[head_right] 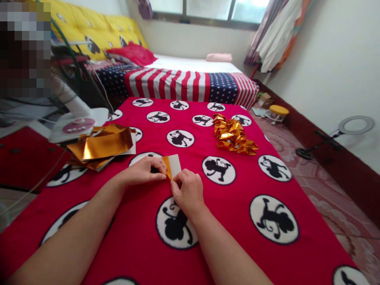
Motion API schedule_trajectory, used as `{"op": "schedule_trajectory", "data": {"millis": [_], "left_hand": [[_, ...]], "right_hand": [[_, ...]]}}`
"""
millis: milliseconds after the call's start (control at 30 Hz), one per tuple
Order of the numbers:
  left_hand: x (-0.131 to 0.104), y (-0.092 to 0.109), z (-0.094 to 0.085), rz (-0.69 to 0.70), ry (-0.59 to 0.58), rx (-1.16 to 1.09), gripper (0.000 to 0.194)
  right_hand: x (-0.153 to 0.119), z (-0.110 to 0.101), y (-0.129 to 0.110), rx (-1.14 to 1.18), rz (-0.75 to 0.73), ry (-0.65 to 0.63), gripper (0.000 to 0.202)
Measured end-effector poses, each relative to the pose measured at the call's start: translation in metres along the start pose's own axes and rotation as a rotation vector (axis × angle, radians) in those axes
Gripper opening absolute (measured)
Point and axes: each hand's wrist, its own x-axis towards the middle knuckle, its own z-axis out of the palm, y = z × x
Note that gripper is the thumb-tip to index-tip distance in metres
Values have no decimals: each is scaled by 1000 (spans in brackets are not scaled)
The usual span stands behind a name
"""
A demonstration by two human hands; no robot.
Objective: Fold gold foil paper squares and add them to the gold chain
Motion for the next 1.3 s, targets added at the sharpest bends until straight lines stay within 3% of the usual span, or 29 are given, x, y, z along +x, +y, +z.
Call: {"op": "schedule_trajectory", "data": {"millis": [467,867,1300], "left_hand": [[4,9,9,-50,163,180,12],[7,12,12,-108,168,173,14],[7,12,14,-174,168,209,15]], "right_hand": [[3,2,-5,-104,37,8,16],[3,3,-4,-103,14,6,16],[2,4,-7,-82,93,31,11]]}}
